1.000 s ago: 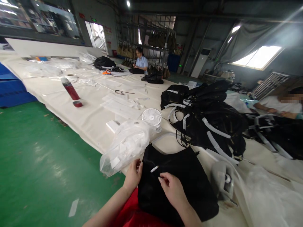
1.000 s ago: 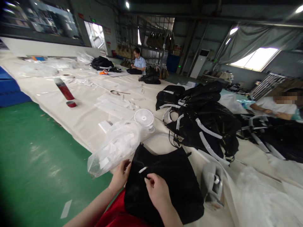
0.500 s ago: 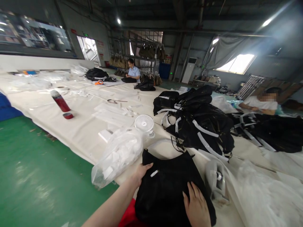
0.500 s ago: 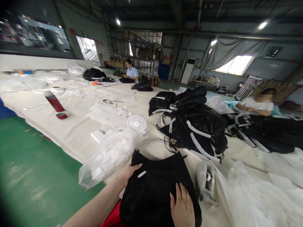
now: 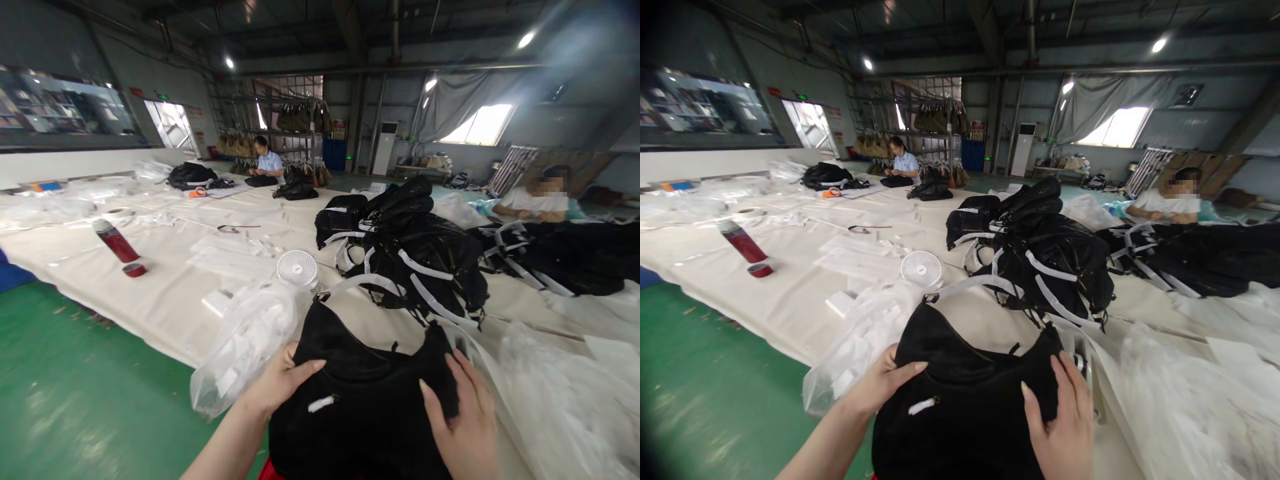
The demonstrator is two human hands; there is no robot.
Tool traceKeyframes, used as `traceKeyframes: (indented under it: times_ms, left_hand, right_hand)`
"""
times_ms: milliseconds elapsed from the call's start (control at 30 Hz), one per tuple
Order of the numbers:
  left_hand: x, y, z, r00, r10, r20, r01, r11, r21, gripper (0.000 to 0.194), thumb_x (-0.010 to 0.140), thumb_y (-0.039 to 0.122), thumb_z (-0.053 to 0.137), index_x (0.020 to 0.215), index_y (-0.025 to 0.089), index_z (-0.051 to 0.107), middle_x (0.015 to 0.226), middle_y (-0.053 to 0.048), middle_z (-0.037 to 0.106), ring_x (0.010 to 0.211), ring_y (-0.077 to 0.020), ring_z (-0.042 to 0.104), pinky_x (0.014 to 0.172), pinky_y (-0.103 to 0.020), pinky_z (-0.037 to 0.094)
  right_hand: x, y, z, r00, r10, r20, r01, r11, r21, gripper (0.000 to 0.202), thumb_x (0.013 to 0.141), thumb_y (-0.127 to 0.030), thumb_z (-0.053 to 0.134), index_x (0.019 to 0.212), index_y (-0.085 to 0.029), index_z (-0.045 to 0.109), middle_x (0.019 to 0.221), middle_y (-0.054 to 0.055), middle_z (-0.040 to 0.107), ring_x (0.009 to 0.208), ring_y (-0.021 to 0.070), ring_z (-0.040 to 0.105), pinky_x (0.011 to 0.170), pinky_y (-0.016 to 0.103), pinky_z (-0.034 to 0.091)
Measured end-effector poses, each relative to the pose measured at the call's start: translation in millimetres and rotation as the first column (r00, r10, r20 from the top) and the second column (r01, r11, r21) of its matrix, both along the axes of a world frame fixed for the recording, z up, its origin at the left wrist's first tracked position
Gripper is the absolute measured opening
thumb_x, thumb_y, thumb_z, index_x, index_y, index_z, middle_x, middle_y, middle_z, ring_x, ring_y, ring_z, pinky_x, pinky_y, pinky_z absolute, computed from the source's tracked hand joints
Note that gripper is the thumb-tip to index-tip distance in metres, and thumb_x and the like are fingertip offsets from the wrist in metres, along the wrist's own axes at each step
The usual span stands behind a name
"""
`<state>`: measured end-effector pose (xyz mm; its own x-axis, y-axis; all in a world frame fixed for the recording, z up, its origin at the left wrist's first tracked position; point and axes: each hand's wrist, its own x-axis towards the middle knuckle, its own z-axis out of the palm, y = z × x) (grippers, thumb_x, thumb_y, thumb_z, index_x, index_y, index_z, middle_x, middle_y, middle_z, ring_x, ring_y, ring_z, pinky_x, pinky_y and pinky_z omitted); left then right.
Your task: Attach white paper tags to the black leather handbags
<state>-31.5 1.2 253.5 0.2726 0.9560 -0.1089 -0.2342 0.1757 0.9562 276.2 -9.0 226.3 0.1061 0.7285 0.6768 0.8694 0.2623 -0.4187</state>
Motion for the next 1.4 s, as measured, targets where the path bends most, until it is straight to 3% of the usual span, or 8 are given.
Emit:
traceKeyframes:
  times_ms: [133,333,733,967,1067,1200,1300,1400]
  left_hand:
    - [4.2,-1.8,9.3,0.999,0.033,-0.037,-0.032,0.999,0.033,0.030,0.079,0.040,0.073,0.095,0.015,0.074,0.092,-0.007,0.076,0.085,-0.0264,0.071,0.079,-0.037,0.057]
    - [29.4,4.1,-5.1,0.962,0.252,0.107,-0.248,0.968,-0.046,0.035,0.080,0.043,0.071,0.101,0.016,0.070,0.094,-0.006,0.076,0.082,-0.0222,0.070,0.080,-0.033,0.056]
    - [18.9,11.9,-27.8,0.931,0.359,0.074,-0.348,0.929,-0.128,0.042,0.081,0.056,0.064,0.091,0.016,0.067,0.082,-0.007,0.073,0.074,-0.0238,0.069,0.073,-0.035,0.054]
    - [-29.1,28.3,74.8,0.962,-0.177,-0.209,0.230,0.938,0.261,0.037,0.088,0.051,0.058,0.095,0.016,0.068,0.091,-0.005,0.073,0.088,-0.0221,0.069,0.081,-0.033,0.054]
    - [-37.7,51.0,150.9,0.764,-0.249,-0.595,0.570,0.692,0.443,0.031,0.091,0.043,0.056,0.090,0.015,0.069,0.087,-0.002,0.072,0.082,-0.0172,0.067,0.077,-0.025,0.052]
    - [12.7,77.7,235.4,0.397,0.181,-0.900,0.850,0.298,0.435,0.012,0.087,0.024,0.063,0.081,0.017,0.072,0.078,0.001,0.071,0.077,-0.0149,0.064,0.075,-0.023,0.047]
    - [78.4,85.7,249.7,0.192,0.543,-0.817,0.892,0.250,0.376,0.017,0.085,0.010,0.060,0.076,0.015,0.073,0.075,-0.004,0.072,0.081,-0.0194,0.065,0.078,-0.031,0.046]
    - [131.7,83.7,212.9,0.177,0.602,-0.779,0.939,0.134,0.317,0.024,0.085,0.007,0.056,0.077,0.018,0.075,0.077,-0.005,0.073,0.084,-0.0209,0.065,0.092,-0.040,0.042]
  right_hand:
    - [-16.7,-5.6,21.0,0.995,0.104,-0.010,-0.103,0.994,0.043,0.055,0.088,-0.052,0.057,0.131,-0.018,0.053,0.130,0.016,0.058,0.118,0.0338,0.055,0.098,0.051,0.048]
    - [-70.9,-20.1,-1.8,0.865,0.491,-0.100,-0.502,0.846,-0.183,0.030,0.089,-0.028,0.058,0.119,-0.023,0.059,0.074,0.002,0.065,0.066,0.0177,0.064,0.064,0.029,0.055]
    - [-107.7,5.6,-22.6,0.817,0.558,-0.147,-0.567,0.729,-0.382,0.033,0.089,-0.030,0.055,0.121,-0.023,0.052,0.099,0.008,0.065,0.089,0.0227,0.066,0.077,0.038,0.058]
    - [-53.1,37.7,46.2,0.915,0.397,0.069,-0.377,0.904,-0.200,0.071,0.079,-0.050,0.067,0.139,-0.022,0.041,0.137,0.014,0.054,0.126,0.0339,0.051,0.104,0.055,0.044]
    - [-54.7,38.4,73.5,0.819,0.574,0.001,-0.517,0.738,-0.433,0.071,0.076,-0.046,0.070,0.138,-0.023,0.044,0.129,0.012,0.061,0.118,0.0305,0.059,0.099,0.049,0.049]
    - [-98.0,23.0,86.6,0.782,0.524,-0.338,-0.616,0.573,-0.541,0.041,0.086,-0.048,0.057,0.114,-0.019,0.064,0.110,0.011,0.072,0.108,0.0275,0.065,0.094,0.041,0.052]
    - [-139.6,11.5,76.6,0.711,0.283,-0.644,-0.626,0.671,-0.397,0.051,0.092,-0.053,0.044,0.122,-0.016,0.061,0.119,0.013,0.069,0.119,0.0263,0.060,0.100,0.038,0.048]
    - [-165.2,4.1,52.1,0.566,0.170,-0.806,-0.600,0.755,-0.263,0.057,0.093,-0.053,0.044,0.135,-0.015,0.051,0.126,0.011,0.066,0.128,0.0241,0.052,0.106,0.036,0.044]
